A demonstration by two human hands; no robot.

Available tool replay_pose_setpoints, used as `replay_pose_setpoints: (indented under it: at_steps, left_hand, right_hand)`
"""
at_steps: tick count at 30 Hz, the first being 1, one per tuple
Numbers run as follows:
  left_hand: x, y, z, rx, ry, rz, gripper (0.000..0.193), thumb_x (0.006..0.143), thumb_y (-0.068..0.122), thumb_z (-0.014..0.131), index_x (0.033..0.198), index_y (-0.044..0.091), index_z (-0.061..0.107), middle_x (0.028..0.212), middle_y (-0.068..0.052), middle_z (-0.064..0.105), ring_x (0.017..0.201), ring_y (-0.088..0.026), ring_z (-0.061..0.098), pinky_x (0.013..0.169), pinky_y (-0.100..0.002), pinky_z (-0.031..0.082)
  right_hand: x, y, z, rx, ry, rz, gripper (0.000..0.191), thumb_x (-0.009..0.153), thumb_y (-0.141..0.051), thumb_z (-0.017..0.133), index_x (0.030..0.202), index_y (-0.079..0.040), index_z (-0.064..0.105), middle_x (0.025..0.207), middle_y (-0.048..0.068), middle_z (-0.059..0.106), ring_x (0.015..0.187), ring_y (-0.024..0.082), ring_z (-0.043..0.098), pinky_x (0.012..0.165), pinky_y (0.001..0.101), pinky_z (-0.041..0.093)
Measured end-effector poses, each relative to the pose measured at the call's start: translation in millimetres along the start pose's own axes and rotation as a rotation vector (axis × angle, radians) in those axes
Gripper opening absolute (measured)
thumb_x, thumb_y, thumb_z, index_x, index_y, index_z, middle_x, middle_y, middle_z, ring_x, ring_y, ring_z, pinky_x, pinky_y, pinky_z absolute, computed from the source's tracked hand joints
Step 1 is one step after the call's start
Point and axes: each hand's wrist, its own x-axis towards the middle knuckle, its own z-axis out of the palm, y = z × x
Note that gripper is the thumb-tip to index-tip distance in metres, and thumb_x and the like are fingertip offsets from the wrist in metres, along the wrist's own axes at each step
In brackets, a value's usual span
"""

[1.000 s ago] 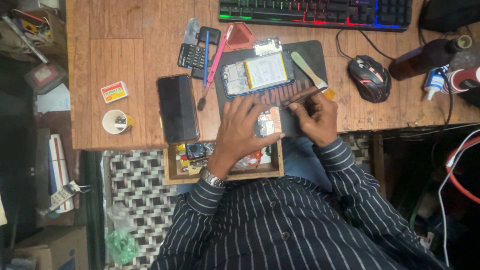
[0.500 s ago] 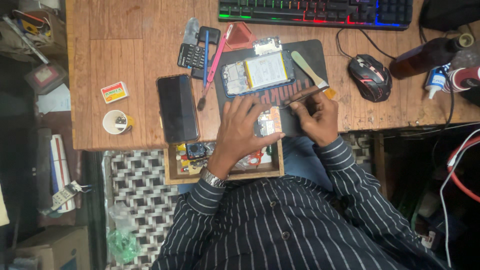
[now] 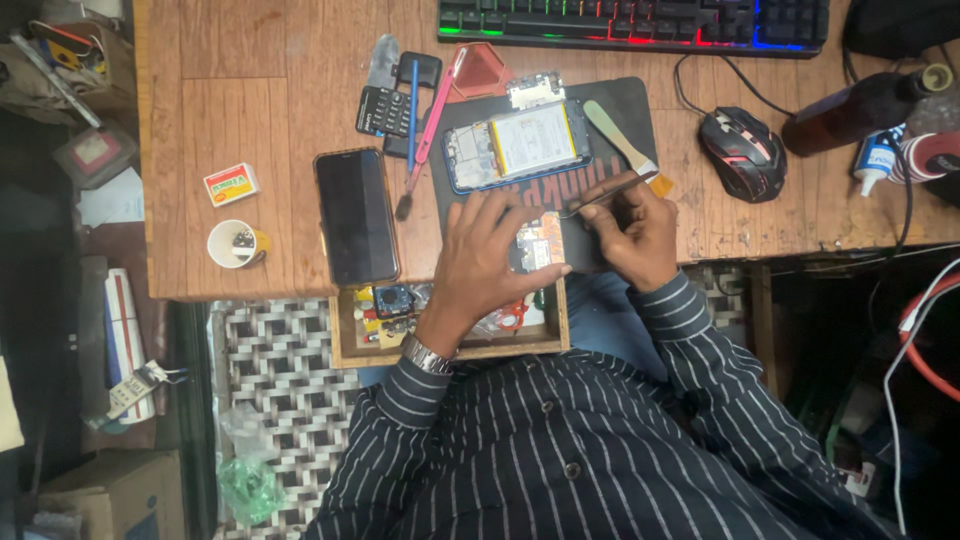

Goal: The person cleans a small circuit board with a brush, then uses tweezers to adjust components on the board. The work is performed on a cluttered desk with tools and a disassembled phone nearby.

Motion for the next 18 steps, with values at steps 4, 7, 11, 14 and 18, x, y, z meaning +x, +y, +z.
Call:
replay_pose_setpoints:
  at_steps: [4, 7, 11, 14, 18]
  left_hand:
    - [-0.3, -0.2, 1.4, 0.007, 0.013, -0.001, 0.065, 0.073, 0.052, 0.086, 0.118, 0.008, 0.07, 0.116, -0.011, 0.06, 0.109, -0.031, 0.055, 0.091, -0.043, 0.04]
    - [-0.1, -0.1, 2.1, 0.016, 0.022, 0.006, 0.065, 0.073, 0.052, 0.086, 0.118, 0.008, 0.069, 0.117, -0.012, 0.061, 0.11, -0.031, 0.055, 0.091, -0.043, 0.04]
    - [0.6, -1.1, 1.8, 0.004, 0.018, 0.005, 0.065, 0.074, 0.052, 0.086, 0.118, 0.008, 0.069, 0.118, -0.013, 0.061, 0.111, -0.032, 0.055, 0.092, -0.044, 0.041]
    - [1.2, -1.2, 2.2, 0.003, 0.02, 0.01, 0.065, 0.074, 0.052, 0.086, 0.118, 0.008, 0.069, 0.118, -0.013, 0.061, 0.111, -0.032, 0.055, 0.094, -0.044, 0.041]
    - [1.5, -1.3, 2.0, 0.016, 0.02, 0.01, 0.065, 0.073, 0.052, 0.087, 0.118, 0.008, 0.069, 0.118, -0.013, 0.06, 0.11, -0.032, 0.055, 0.093, -0.044, 0.041]
  right_hand:
    - [-1.4, 2.4, -0.4, 0.009, 0.009, 0.0, 0.01, 0.096, 0.007, 0.069, 0.104, 0.002, 0.064, 0.094, 0.008, 0.073, 0.081, 0.01, 0.068, 0.074, 0.024, 0.055]
    - [-0.8, 3.6, -0.8, 0.01, 0.009, -0.007, 0.011, 0.096, 0.006, 0.069, 0.104, 0.002, 0.064, 0.093, 0.008, 0.073, 0.08, 0.009, 0.068, 0.073, 0.0238, 0.055]
    - [-0.1, 2.9, -0.3, 0.0, 0.018, -0.011, 0.01, 0.096, 0.005, 0.069, 0.104, 0.002, 0.064, 0.092, 0.008, 0.073, 0.081, 0.01, 0.068, 0.074, 0.0243, 0.055]
    - [0.5, 1.0, -1.0, -0.035, 0.004, -0.016, 0.01, 0.095, 0.006, 0.068, 0.104, 0.003, 0.065, 0.096, 0.008, 0.075, 0.084, 0.011, 0.07, 0.077, 0.0249, 0.056]
    - [1.2, -0.5, -0.9, -0.032, 0.014, -0.011, 0.011, 0.095, 0.006, 0.069, 0.104, 0.003, 0.064, 0.096, 0.008, 0.074, 0.088, 0.011, 0.071, 0.079, 0.0251, 0.056]
